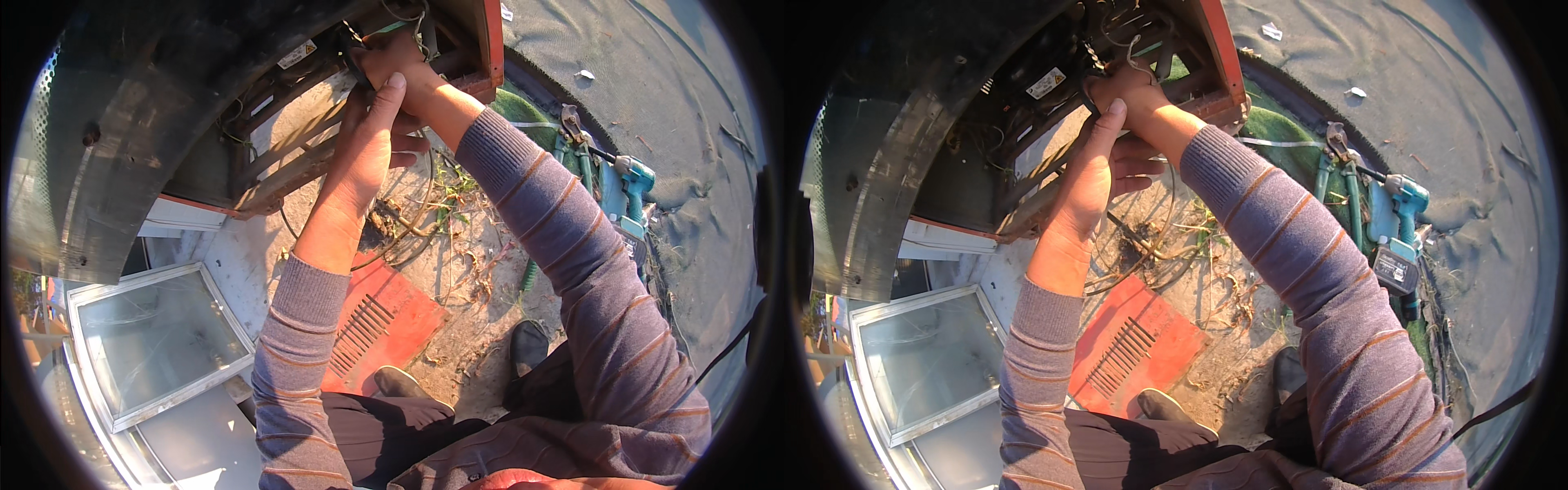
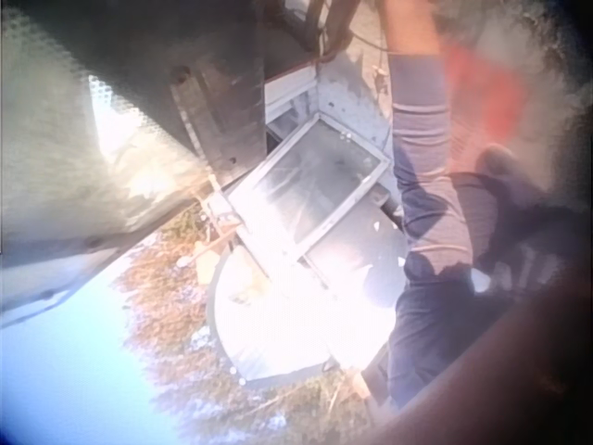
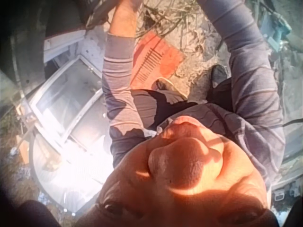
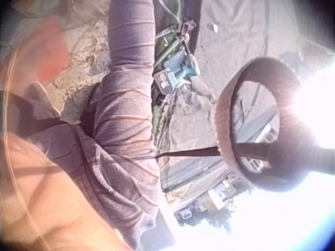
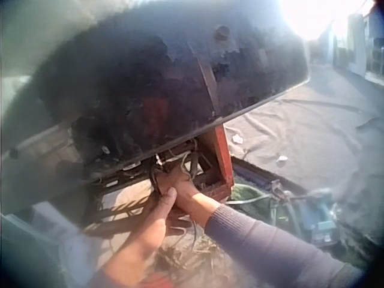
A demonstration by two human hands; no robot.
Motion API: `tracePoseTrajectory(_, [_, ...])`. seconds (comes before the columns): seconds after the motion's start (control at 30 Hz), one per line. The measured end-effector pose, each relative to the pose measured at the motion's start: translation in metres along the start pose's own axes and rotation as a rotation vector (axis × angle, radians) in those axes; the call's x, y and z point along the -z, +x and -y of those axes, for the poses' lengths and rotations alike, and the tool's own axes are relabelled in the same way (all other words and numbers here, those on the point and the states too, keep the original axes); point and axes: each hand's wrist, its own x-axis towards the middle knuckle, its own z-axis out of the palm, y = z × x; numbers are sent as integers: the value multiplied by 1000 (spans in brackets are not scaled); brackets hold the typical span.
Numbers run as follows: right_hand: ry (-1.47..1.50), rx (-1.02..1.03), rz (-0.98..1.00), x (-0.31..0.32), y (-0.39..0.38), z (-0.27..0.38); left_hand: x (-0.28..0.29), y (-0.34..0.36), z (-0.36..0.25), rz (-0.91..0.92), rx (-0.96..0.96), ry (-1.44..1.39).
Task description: The person sits on the ground and works on the underside of a red appliance, using a cordless drill to remove screws and a pair of scissors to cut zip ties. The person manipulates wires and internal components while the appliance is tilted.
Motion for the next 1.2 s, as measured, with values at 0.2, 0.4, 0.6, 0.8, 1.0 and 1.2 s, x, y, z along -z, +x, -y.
tracePoseTrajectory(0.2, [46, -23, -48, -11, -17, 10, 8, 4, 3, -5, -10, 12])
tracePoseTrajectory(0.4, [280, -167, -211, -40, -30, 22, 22, -3, 2, -132, 27, 55])
tracePoseTrajectory(0.6, [530, -106, -372, -62, -32, 30, 41, -12, 1, -141, 55, 101])
tracePoseTrajectory(0.8, [710, -24, -266, -60, -69, 37, 60, -33, 13, -235, 58, 46])
tracePoseTrajectory(1.0, [630, 131, 274, -30, -152, 40, 83, -83, 41, -390, -87, -132])
tracePoseTrajectory(1.2, [350, 269, 556, 7, -217, 9, 108, -113, 52, -392, 15, -240])
